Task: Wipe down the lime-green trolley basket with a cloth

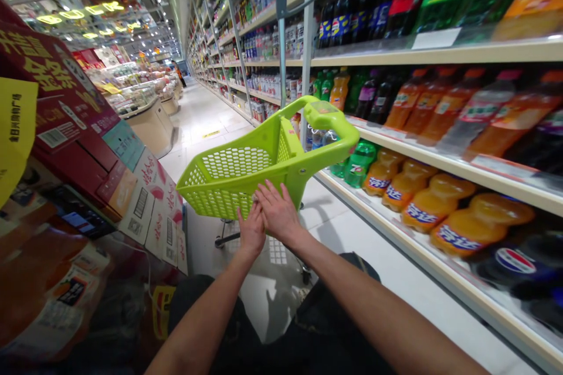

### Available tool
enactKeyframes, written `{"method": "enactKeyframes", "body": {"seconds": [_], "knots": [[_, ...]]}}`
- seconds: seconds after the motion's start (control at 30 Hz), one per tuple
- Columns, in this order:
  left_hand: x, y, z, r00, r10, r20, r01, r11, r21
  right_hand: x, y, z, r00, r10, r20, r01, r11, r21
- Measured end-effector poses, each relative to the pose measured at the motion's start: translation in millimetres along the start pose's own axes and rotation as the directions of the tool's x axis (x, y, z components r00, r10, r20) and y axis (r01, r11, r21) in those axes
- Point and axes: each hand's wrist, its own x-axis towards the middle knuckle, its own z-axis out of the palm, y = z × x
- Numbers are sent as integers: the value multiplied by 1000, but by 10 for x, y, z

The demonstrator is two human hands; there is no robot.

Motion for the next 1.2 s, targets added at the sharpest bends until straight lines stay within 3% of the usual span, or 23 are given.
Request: {"method": "enactKeyframes", "body": {"seconds": [0.13, 0.23, 0.37, 0.5, 0.67, 0.8, 1.03, 1.1, 1.2], "knots": [[11, 68, -122, 998, 49, -49, -50, 998, -23, -25, 84, -105, 1000, 17, -12, -17, 1000, -12], [233, 103, -337, 983, 18, -183, -25, 999, -35, -27, 155, -193, 999, 14, -50, -14, 1000, -12], [553, 169, -483, 974, 25, -224, -31, 999, -22, -39, 241, -279, 992, 13, -126, -16, 999, -28], [595, 249, -355, 978, 56, -199, -62, 998, -24, -117, 316, -319, 989, 9, -145, -17, 999, -50], [339, 335, -105, 985, 110, -135, -115, 993, -36, -284, 399, -315, 989, 25, -148, -35, 997, -66], [227, 366, -119, 969, 207, -133, -213, 976, -35, -370, 460, -334, 988, 45, -145, -55, 997, -60], [732, 573, -549, 935, 217, -280, -230, 973, -11, -336, 584, -450, 961, 75, -266, -110, 987, -119], [812, 624, -513, 920, 255, -296, -264, 965, 9, -327, 617, -465, 952, 87, -292, -128, 984, -124], [727, 639, -289, 901, 300, -313, -308, 951, 24, -351, 662, -465, 949, 84, -304, -128, 984, -127]]}}
